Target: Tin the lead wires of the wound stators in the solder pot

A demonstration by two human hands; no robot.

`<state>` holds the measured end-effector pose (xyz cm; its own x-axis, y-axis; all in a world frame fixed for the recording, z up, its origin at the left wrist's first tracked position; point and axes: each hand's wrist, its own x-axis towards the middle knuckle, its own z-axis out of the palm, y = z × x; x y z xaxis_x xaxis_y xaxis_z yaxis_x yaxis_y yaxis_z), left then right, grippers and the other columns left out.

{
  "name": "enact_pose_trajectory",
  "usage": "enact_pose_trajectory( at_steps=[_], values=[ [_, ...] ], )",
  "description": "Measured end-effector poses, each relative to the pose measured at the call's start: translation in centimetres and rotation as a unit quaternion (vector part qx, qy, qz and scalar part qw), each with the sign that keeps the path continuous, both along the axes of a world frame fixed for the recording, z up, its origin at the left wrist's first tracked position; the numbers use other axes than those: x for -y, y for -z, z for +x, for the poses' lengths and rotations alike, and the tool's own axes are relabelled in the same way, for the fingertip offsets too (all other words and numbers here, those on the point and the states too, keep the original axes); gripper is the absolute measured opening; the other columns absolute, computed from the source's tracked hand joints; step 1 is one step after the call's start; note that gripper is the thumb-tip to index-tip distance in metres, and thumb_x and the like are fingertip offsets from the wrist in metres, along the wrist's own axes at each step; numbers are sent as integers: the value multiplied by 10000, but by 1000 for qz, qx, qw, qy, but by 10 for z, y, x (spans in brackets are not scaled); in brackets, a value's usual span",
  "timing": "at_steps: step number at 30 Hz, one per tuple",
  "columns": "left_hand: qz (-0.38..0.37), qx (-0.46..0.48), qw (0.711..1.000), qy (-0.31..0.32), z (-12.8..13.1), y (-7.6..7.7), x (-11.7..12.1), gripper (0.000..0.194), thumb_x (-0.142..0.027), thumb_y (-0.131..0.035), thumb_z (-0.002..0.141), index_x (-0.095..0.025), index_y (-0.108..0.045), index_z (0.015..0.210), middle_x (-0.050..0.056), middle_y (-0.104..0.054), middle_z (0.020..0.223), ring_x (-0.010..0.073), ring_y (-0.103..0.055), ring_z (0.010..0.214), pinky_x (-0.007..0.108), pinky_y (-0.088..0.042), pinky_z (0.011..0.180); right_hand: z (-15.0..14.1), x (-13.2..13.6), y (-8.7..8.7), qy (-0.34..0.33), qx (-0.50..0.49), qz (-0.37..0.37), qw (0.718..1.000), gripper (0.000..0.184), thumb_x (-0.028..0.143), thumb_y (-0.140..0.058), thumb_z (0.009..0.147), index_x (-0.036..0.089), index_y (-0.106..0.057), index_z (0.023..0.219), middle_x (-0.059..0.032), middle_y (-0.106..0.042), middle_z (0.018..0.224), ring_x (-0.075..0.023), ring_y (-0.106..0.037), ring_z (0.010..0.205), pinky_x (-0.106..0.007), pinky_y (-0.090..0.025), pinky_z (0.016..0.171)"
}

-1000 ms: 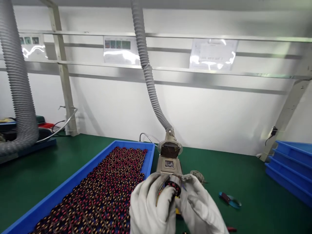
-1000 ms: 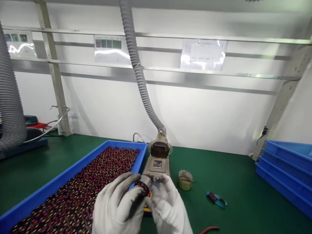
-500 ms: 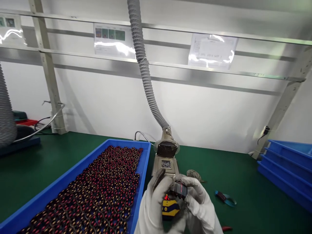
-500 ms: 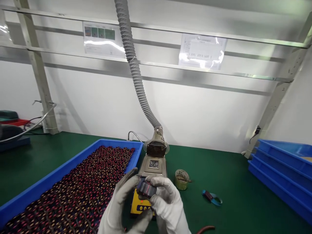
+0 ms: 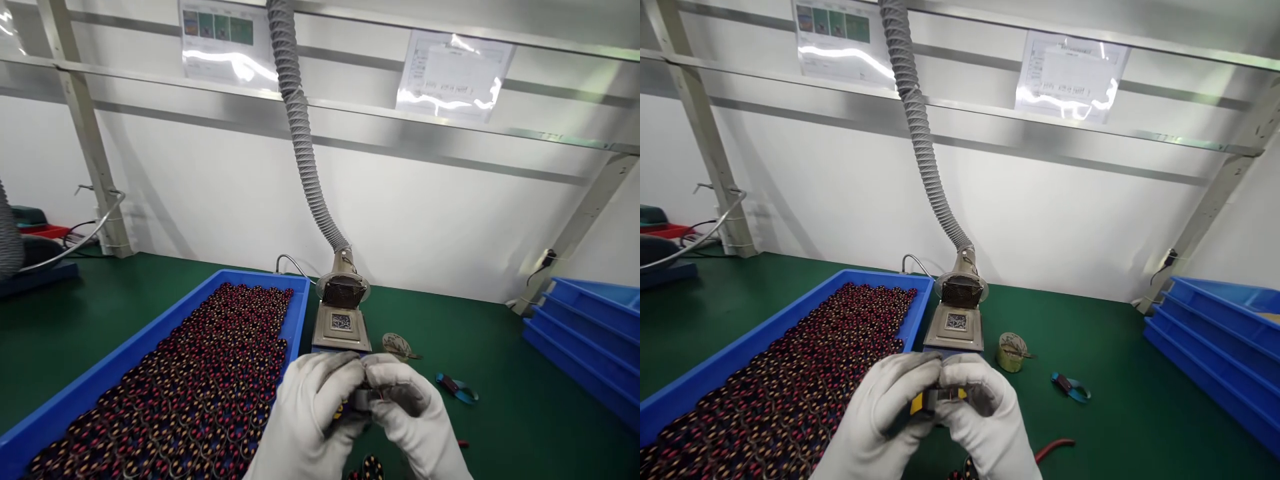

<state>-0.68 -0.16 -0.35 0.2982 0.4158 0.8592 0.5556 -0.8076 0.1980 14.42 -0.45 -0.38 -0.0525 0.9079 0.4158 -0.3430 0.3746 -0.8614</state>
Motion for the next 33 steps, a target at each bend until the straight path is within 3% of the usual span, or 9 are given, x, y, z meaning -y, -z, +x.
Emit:
enact_pose_trajectory(
  at_steps=[4, 9, 11, 14, 16, 23, 29, 31, 33],
  values=[
    [65, -81, 994, -43, 0, -5, 0, 284, -166, -531, 796, -175, -543, 1080, 54, -657, 1047, 182, -558, 1021, 348, -407, 887, -2, -4, 4, 56, -45, 56, 996, 77, 231, -728, 713, 232, -690, 646, -5, -582, 685, -142, -567, 697, -252, -488, 661],
    [79, -76, 991, -74, 1, -2, 0, 270, -159, -573, 765, -171, -580, 1035, 36, -669, 1018, 174, -549, 1011, 344, -376, 905, 7, -3, -1, -10, -279, -105, 955, 106, 363, -703, 729, 259, -683, 724, 21, -641, 849, -165, -598, 896, -345, -478, 887],
    [77, -61, 992, -80, 0, 0, 0, 285, -168, -595, 751, -160, -580, 1035, 51, -660, 1005, 179, -539, 1012, 347, -378, 903, 9, -4, -1, 10, -266, -87, 960, 161, 369, -758, 663, 261, -694, 763, 11, -670, 874, -177, -612, 890, -351, -480, 891],
    [91, -50, 990, -94, -1, 4, 0, 312, -140, -590, 739, -134, -573, 1050, 87, -641, 1019, 202, -521, 1037, 367, -386, 896, 1, -9, 6, -49, -161, -76, 983, 478, 375, -855, 490, 231, -690, 915, -65, -687, 939, -231, -627, 879, -345, -502, 816],
    [85, -36, 992, -88, -1, 4, -1, 330, -88, -553, 742, -124, -559, 1070, 94, -638, 1022, 195, -520, 1047, 359, -396, 903, -10, -10, 11, -90, -132, -113, 981, 504, 352, -845, 525, 206, -673, 975, -90, -681, 974, -230, -629, 885, -344, -482, 843],
    [-68, 48, 996, 33, -7, -2, -5, 253, -196, -564, 813, -250, -568, 1060, 5, -672, 983, 126, -603, 935, 236, -496, 833, -26, -7, 13, -136, -192, -196, 952, 319, 266, -797, 622, 199, -678, 911, -40, -685, 857, -150, -636, 754, -232, -511, 699],
    [-188, 283, 941, 0, -11, -2, -2, 111, -197, -537, 823, -239, -633, 786, -8, -693, 829, 121, -657, 795, 205, -546, 732, -23, 0, 9, -223, -206, -221, 927, 380, 314, -779, 648, 179, -657, 981, -57, -675, 840, -141, -624, 635, -232, -505, 578],
    [-217, 282, 934, -18, -15, -5, 1, 114, -240, -557, 812, -266, -659, 855, -11, -704, 909, 125, -657, 866, 204, -539, 779, -22, 3, 5, -220, -210, -212, 929, 321, 343, -737, 696, 186, -664, 967, -69, -678, 862, -166, -633, 682, -265, -510, 612],
    [-232, 189, 954, -12, -17, -9, 3, 296, -237, -652, 722, -301, -646, 1011, 2, -683, 1046, 172, -628, 985, 273, -525, 853, -22, 7, 2, -202, -214, -205, 933, 229, 340, -690, 746, 190, -677, 918, -70, -677, 885, -177, -630, 734, -289, -511, 666]
  ],
)
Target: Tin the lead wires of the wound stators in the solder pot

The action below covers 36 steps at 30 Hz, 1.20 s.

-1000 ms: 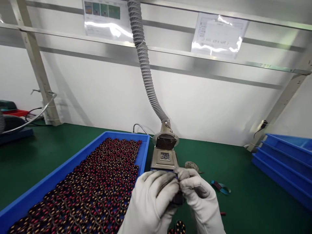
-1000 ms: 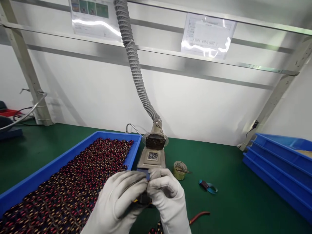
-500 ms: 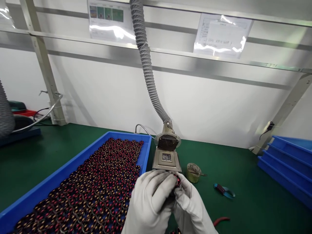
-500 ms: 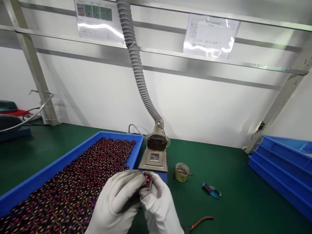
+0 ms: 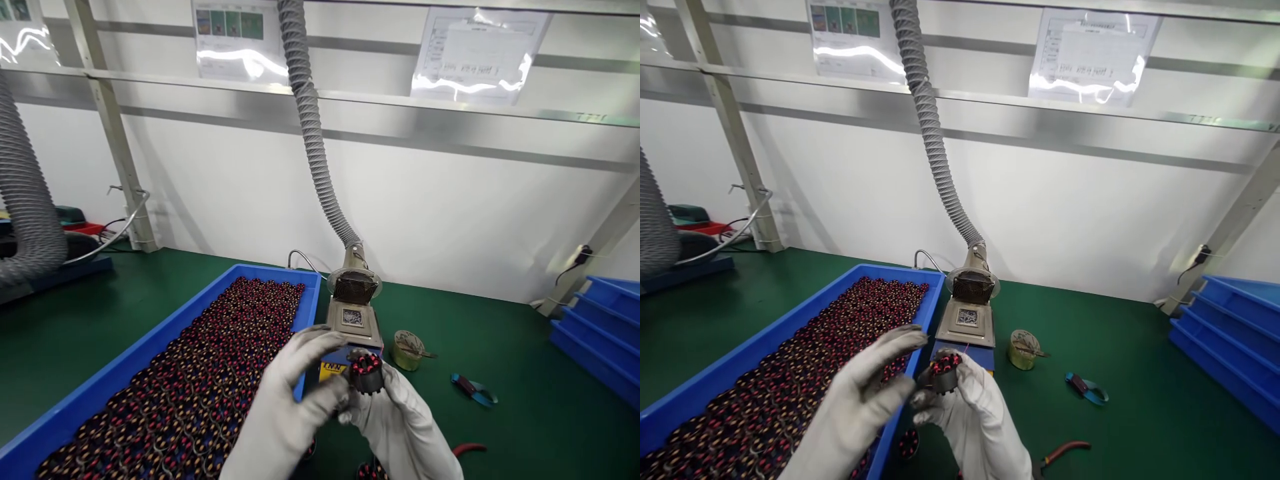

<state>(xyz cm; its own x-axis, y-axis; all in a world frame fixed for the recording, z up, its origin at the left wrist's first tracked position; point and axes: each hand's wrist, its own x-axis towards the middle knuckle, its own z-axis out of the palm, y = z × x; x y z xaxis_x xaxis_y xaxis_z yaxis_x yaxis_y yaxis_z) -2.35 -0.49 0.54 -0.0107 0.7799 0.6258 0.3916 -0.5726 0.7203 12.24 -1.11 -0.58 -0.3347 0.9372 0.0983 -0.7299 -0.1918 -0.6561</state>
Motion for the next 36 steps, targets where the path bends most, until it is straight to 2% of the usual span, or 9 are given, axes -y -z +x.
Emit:
enact_pose_trajectory(
  at_steps=[2, 4, 8, 11, 14, 20, 27, 32, 36],
  values=[
    [13, -90, 995, 44, 1, -2, 0, 517, -168, -699, 645, -314, -590, 1129, 20, -648, 1133, 208, -597, 1044, 341, -516, 886, 0, 1, 1, 7, -3, -5, 1000, 181, 338, -686, 752, 206, -687, 876, -54, -679, 884, -174, -627, 764, -302, -507, 729],
    [42, -103, 991, 76, 5, -1, -1, 516, -137, -682, 664, -300, -577, 1142, 34, -646, 1131, 208, -596, 1034, 364, -515, 888, 1, -2, 7, 13, 8, -21, 1000, 166, 324, -691, 750, 238, -687, 892, -41, -681, 920, -174, -629, 808, -315, -500, 780],
    [43, 28, 994, 98, 12, 4, -4, 167, -150, -641, 735, -243, -686, 866, 26, -710, 919, 178, -645, 896, 297, -539, 826, 0, -18, 24, 8, 38, -17, 999, 325, 334, -769, 651, 214, -674, 938, -58, -687, 879, -200, -634, 811, -349, -502, 791],
    [-20, 169, 983, 61, 9, 7, -4, 108, -143, -636, 743, -234, -683, 710, -10, -718, 801, 138, -662, 806, 208, -550, 746, 0, -21, 24, -9, 43, -7, 999, 363, 311, -836, 539, 183, -688, 845, -58, -687, 796, -195, -637, 719, -330, -515, 731],
    [-58, 253, 965, 27, 1, 4, -2, 94, -202, -628, 764, -263, -697, 780, -26, -726, 849, 124, -670, 806, 181, -552, 729, 0, -10, 11, 0, 38, -20, 999, 319, 311, -762, 664, 205, -674, 952, -59, -682, 860, -176, -635, 740, -303, -510, 715],
    [-88, 163, 973, 138, 12, -6, -1, 196, -85, -675, 663, -251, -722, 756, -9, -712, 867, 131, -657, 840, 171, -535, 757, -9, -5, 2, 47, 29, -27, 998, 300, 294, -811, 598, 206, -689, 858, -42, -681, 809, -182, -632, 703, -346, -518, 733],
    [-56, 230, 972, 10, 3, 2, 3, 112, -192, -625, 768, -286, -685, 773, -59, -711, 879, 96, -656, 847, 143, -526, 763, -3, 1, -1, -31, -23, -28, 999, 329, 310, -753, 682, 189, -671, 977, -73, -688, 895, -162, -643, 731, -257, -516, 666],
    [-33, -32, 997, 69, 4, -1, 2, 553, -128, -723, 624, -343, -590, 1116, -3, -617, 1178, 188, -562, 1085, 324, -477, 934, 0, -1, 4, -49, -82, -28, 995, 193, 367, -653, 781, 233, -686, 915, -31, -678, 942, -147, -620, 742, -279, -506, 692],
    [35, -15, 991, 126, 13, -4, -1, 384, -168, -704, 681, -287, -639, 1040, 22, -678, 1056, 187, -608, 982, 338, -485, 901, -1, -3, 8, -63, -90, -55, 992, 143, 328, -688, 756, 231, -694, 861, -8, -682, 919, -125, -611, 759, -236, -491, 669]
  ],
)
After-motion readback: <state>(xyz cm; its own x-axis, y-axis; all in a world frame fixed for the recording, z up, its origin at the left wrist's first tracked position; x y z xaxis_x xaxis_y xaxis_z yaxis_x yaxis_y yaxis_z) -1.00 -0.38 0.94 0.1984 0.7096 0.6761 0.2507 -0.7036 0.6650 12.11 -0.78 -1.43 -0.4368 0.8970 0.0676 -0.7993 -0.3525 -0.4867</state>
